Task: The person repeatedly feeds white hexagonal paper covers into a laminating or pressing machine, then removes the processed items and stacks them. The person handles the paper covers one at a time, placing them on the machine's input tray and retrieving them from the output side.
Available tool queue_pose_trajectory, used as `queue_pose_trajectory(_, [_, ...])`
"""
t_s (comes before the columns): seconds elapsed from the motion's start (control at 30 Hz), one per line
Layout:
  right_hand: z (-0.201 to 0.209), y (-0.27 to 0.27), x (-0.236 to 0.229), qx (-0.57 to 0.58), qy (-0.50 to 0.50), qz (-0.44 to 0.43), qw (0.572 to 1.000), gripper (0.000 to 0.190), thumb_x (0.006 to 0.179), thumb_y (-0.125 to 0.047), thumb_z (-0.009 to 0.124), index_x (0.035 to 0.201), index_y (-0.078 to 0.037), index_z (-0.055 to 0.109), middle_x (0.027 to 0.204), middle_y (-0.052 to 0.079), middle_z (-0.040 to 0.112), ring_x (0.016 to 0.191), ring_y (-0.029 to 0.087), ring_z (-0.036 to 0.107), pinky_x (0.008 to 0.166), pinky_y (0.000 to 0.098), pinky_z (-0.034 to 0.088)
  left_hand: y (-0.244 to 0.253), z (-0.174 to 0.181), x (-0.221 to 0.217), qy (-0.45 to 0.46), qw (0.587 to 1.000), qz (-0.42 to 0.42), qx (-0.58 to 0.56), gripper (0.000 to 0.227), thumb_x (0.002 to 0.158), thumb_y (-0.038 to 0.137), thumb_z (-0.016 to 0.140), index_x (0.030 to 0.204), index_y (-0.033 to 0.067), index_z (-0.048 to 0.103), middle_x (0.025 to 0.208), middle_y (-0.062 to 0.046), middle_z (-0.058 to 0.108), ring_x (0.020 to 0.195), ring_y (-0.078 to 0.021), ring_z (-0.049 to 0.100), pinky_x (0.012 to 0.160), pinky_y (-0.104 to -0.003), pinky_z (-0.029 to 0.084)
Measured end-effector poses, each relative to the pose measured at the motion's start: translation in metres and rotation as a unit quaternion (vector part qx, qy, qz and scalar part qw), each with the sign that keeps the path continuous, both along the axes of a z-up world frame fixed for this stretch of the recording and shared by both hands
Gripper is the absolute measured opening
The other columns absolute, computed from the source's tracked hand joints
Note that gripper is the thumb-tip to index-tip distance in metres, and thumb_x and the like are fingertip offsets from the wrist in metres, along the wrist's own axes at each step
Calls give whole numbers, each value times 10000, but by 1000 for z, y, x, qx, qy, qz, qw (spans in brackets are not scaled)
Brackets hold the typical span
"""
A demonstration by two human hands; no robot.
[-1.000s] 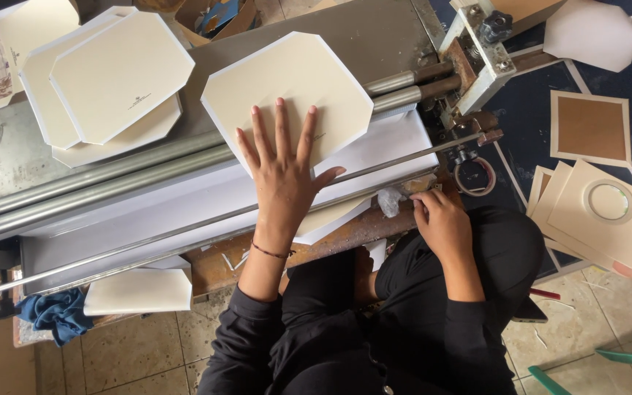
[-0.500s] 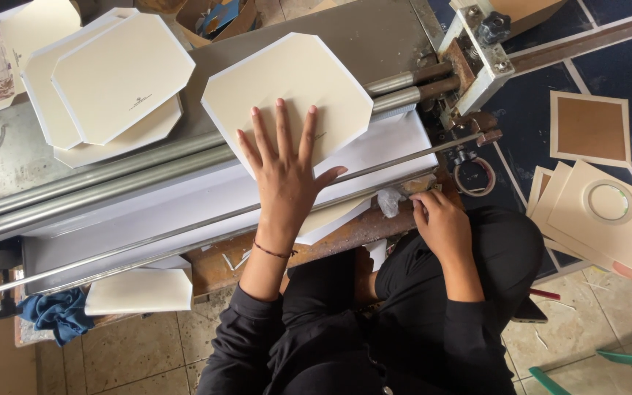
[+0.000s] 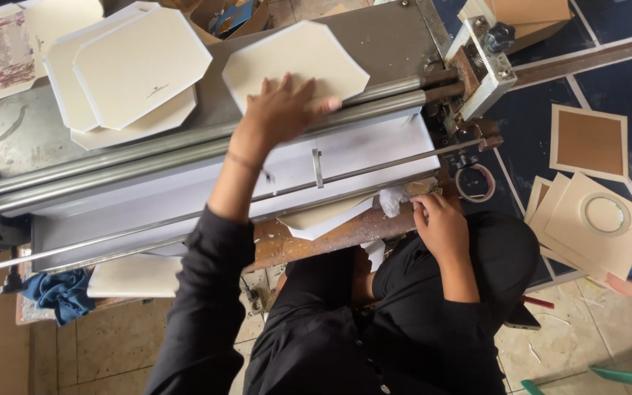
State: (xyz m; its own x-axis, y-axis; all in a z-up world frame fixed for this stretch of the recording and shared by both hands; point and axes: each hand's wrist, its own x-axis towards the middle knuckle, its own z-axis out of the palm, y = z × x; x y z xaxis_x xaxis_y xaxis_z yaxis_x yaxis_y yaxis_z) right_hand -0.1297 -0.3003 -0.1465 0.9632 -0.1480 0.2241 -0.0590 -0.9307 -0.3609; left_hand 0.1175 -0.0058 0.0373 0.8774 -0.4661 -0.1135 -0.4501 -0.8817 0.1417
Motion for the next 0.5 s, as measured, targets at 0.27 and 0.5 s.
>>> queue_pose_trajectory(0.27, [-3,-3,-2,-10,-23,28,999,158,1095,-163,655,1190,-138,780,1108,38,775,753,233,723,585,385,558,-9,36,47,171,983,54,-33,1088,817,906,130,1731,337,286,1833,-115,89,1660,-486,-15,1262,-710,198])
queue_pose_trajectory(0.5, [-1,-2,-4,17,-72,33,997,176,1093,-136,655,1221,-123,776,1154,69,768,871,273,749,644,404,583,-8,6,40,59,998,3,32,1060,853,941,148,1700,334,343,1794,-148,233,1588,-540,257,1221,-816,149])
